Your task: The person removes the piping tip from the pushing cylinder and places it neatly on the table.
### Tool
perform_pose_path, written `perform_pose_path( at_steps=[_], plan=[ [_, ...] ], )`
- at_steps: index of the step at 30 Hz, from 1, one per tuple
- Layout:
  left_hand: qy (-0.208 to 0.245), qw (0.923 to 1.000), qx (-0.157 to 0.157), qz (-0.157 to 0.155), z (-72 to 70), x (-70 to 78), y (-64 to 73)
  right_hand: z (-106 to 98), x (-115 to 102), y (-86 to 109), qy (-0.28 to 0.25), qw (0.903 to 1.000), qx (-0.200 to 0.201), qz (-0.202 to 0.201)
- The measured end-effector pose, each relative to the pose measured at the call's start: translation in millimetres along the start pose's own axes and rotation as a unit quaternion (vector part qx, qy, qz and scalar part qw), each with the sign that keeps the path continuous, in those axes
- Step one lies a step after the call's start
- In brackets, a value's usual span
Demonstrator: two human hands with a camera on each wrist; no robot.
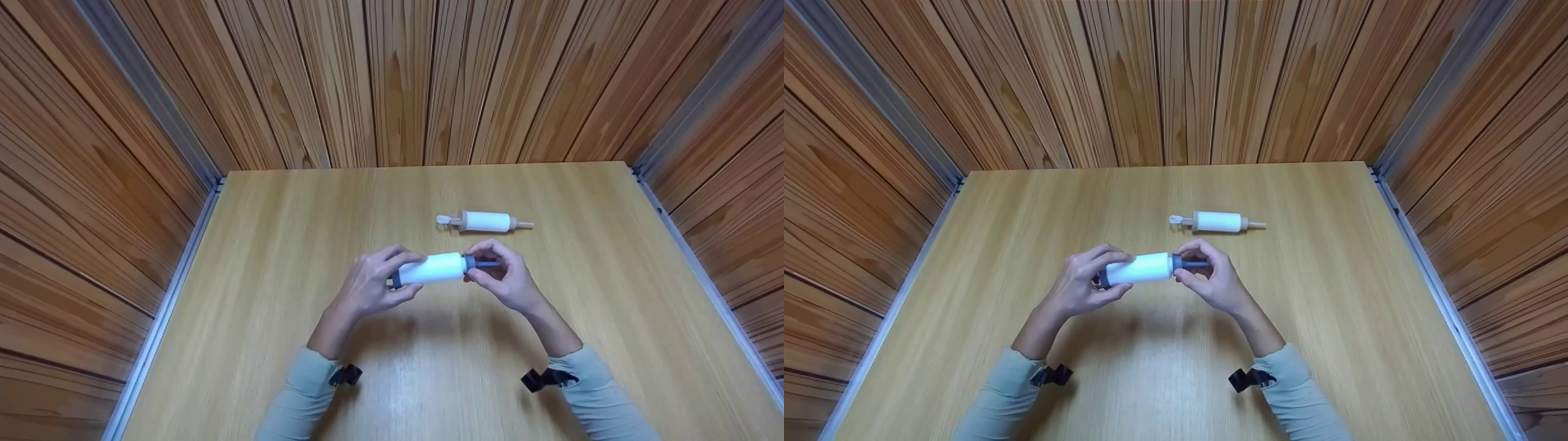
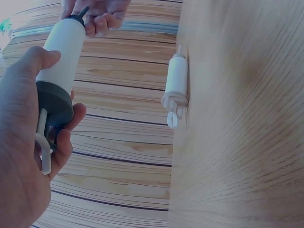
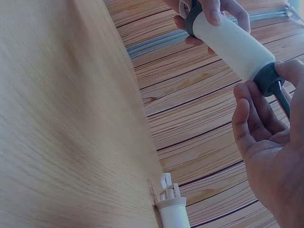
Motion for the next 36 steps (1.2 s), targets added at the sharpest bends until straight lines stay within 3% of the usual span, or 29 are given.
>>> perform_pose_path(
  at_steps=[8,20,30,36],
  plan=[
    [0.002,1.0000,-0.004,-0.005,1.0,-0.4,-0.2,-0.2,-0.8,0.9,-0.006,1.0000,-0.004,0.000],
    [0.011,0.9998,-0.006,-0.013,2.5,0.4,-0.7,-0.4,0.5,0.3,-0.003,0.9994,0.000,0.036],
    [0.014,0.9997,-0.007,-0.017,2.7,0.2,-0.2,0.3,-2.5,1.9,-0.013,0.9999,-0.001,0.004],
    [0.017,0.9998,-0.007,-0.012,3.2,0.5,-1.3,-0.1,-3.1,1.3,-0.013,0.9998,-0.012,0.008]
  ],
)
Point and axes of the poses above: each hand's wrist, its own y-axis away from the middle knuckle, its own z-axis out of the palm, x = y × z, the point moved 5 cm from there along -y, towards the middle knuckle, and after that the axes turned 11 degrees about x, right-handed, at the moved point
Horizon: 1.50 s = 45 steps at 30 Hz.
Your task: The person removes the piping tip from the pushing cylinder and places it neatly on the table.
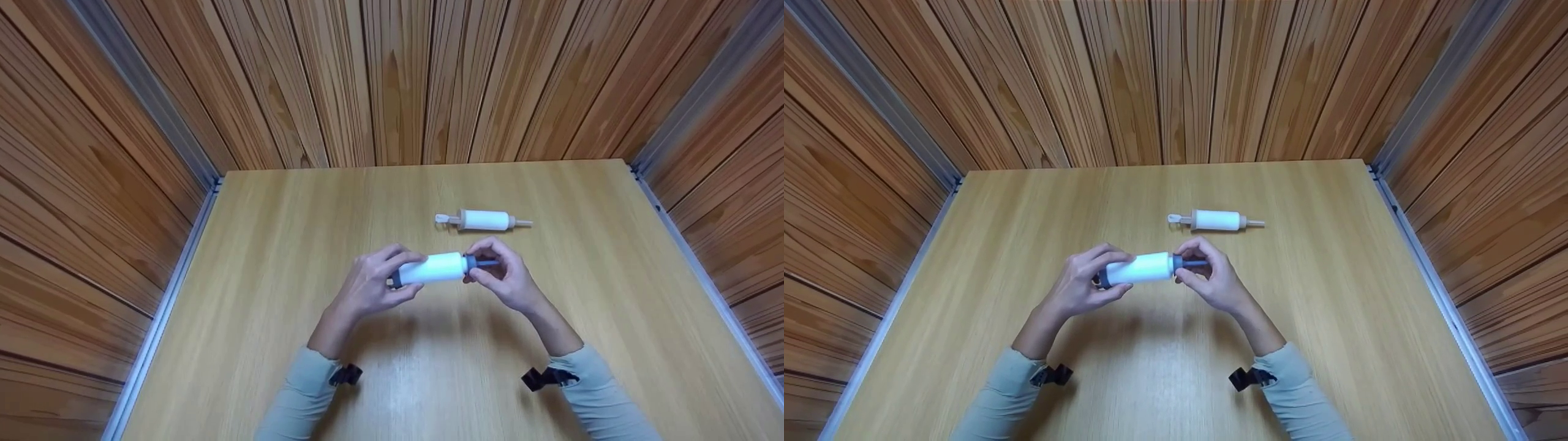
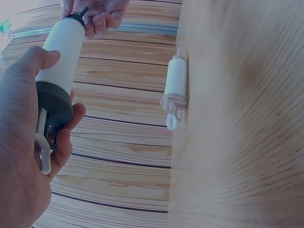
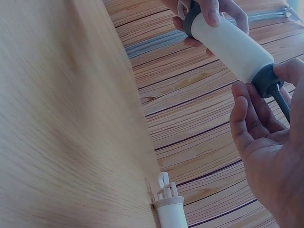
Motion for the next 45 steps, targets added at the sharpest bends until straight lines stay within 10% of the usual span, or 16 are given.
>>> perform_pose_path(
  at_steps=[19,45],
  plan=[
    [-0.006,0.9998,-0.004,0.018,-0.1,2.5,-0.1,-1.1,-4.2,-8.8,0.018,0.9965,-0.063,0.053],
    [-0.006,0.9997,0.010,0.023,-0.6,2.5,-0.5,4.3,-4.2,-2.6,0.039,0.9990,-0.021,0.010]
  ],
)
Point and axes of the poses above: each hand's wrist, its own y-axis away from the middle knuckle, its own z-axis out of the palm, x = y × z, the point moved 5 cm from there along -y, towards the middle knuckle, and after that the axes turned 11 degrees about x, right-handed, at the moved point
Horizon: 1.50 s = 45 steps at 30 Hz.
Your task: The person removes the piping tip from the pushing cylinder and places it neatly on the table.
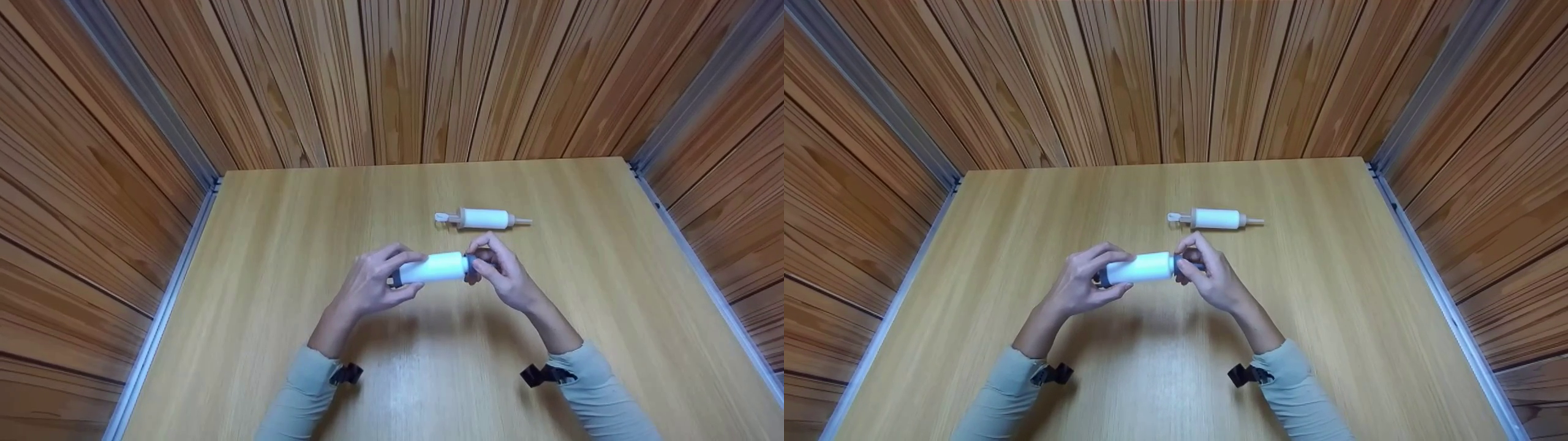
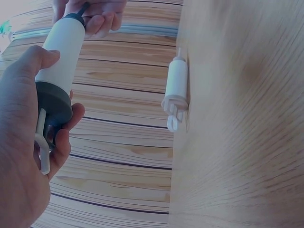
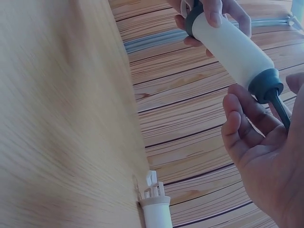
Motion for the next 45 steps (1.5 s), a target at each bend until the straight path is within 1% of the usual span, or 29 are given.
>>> perform_pose_path(
  at_steps=[3,6,11,14,16,18,22,25,28,31,35,41,45],
  plan=[
    [-0.002,1.0000,-0.002,-0.003,-0.1,-0.5,0.4,0.0,0.2,0.6,-0.002,0.9999,0.006,0.008],
    [-0.001,1.0000,-0.002,-0.006,-0.2,-0.2,0.6,-0.1,-0.1,1.3,-0.007,0.9999,0.010,0.006],
    [0.004,1.0000,0.000,-0.006,-0.3,0.3,0.7,-1.3,-0.6,1.3,-0.015,0.9995,0.019,-0.022],
    [0.008,0.9999,0.004,-0.005,-0.2,-0.3,0.8,-1.7,-1.8,0.5,-0.008,0.9989,0.024,-0.039],
    [0.011,0.9999,0.006,-0.005,0.0,-0.6,0.7,-1.2,-2.7,0.1,0.002,0.9989,0.022,-0.042],
    [0.010,0.9999,0.008,-0.004,0.0,-0.5,0.8,-0.6,-3.4,0.1,0.013,0.9990,0.019,-0.038],
    [0.008,0.9999,0.011,-0.001,-0.4,0.4,0.4,0.4,-3.2,0.5,0.022,0.9995,0.018,-0.013],
    [0.009,0.9999,0.012,0.000,-0.6,1.0,-0.7,0.2,-2.7,0.7,0.023,0.9994,0.024,0.002],
    [0.009,0.9999,0.009,0.000,-0.7,1.0,-1.3,0.1,-2.4,0.7,0.017,0.9995,0.027,0.008],
    [0.007,1.0000,0.005,-0.001,-0.8,0.6,-1.7,0.5,-2.3,0.6,0.000,0.9997,0.025,0.007],
    [0.005,1.0000,0.001,-0.001,-1.3,1.1,-2.5,0.1,-2.1,1.4,-0.017,0.9996,0.023,-0.006],
    [0.003,1.0000,0.002,0.008,-2.0,2.3,-3.3,-1.3,-2.2,3.1,-0.015,0.9993,0.021,-0.028],
    [0.004,1.0000,0.001,0.007,-1.5,2.0,-3.7,-1.9,-2.8,2.5,-0.006,0.9995,0.021,-0.025]
  ],
)
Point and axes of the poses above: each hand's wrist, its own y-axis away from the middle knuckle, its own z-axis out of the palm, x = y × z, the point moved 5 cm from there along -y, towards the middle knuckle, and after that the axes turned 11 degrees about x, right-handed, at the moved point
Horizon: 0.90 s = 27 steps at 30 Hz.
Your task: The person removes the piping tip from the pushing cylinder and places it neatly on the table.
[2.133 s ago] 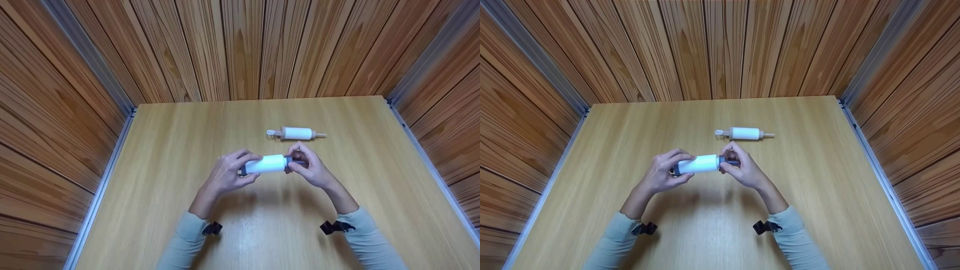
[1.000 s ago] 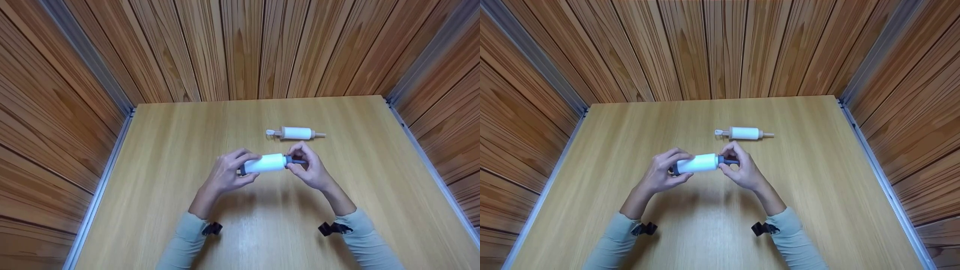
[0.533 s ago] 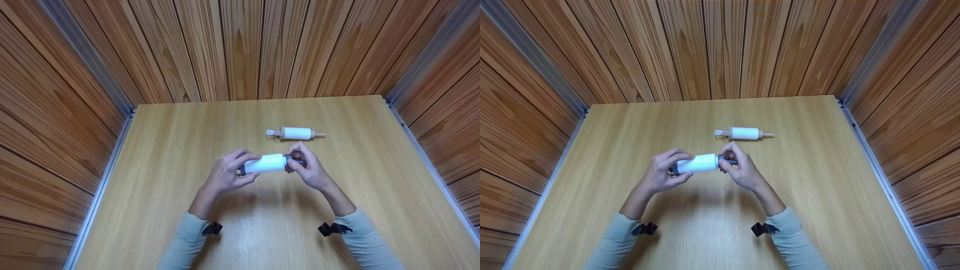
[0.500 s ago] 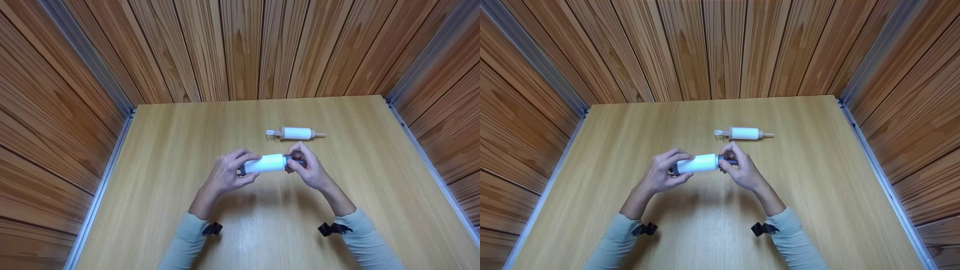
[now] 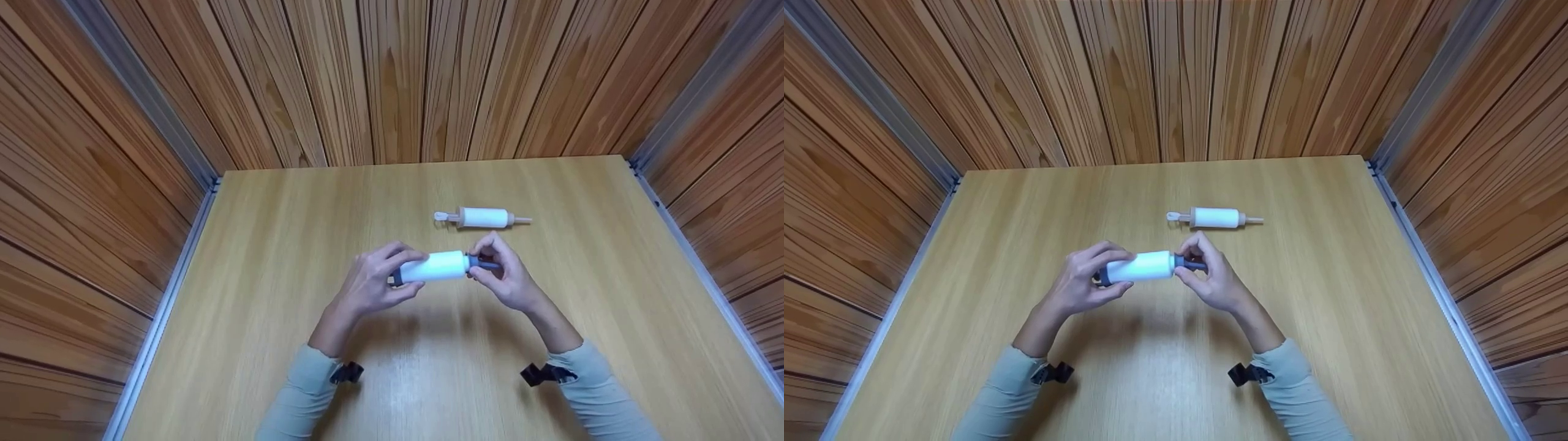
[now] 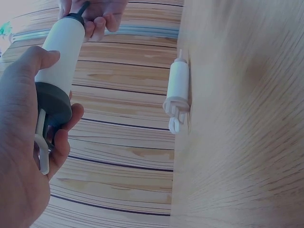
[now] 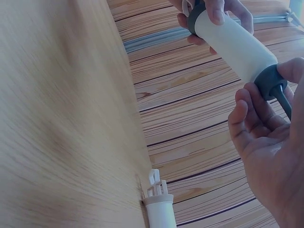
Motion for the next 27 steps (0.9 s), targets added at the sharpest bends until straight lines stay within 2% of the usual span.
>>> perform_pose_path(
  at_steps=[9,19,27],
  plan=[
    [-0.006,0.9999,0.007,0.006,-1.8,1.6,-1.4,0.8,-0.7,-1.6,0.003,0.9992,0.014,0.038],
    [0.005,0.9999,0.007,-0.009,-1.9,-0.5,0.0,1.0,-2.8,0.3,0.000,1.0000,0.008,0.001],
    [0.014,0.9998,0.008,-0.015,-1.0,-0.8,0.6,0.3,-3.8,0.4,0.004,0.9996,0.024,-0.013]
  ],
)
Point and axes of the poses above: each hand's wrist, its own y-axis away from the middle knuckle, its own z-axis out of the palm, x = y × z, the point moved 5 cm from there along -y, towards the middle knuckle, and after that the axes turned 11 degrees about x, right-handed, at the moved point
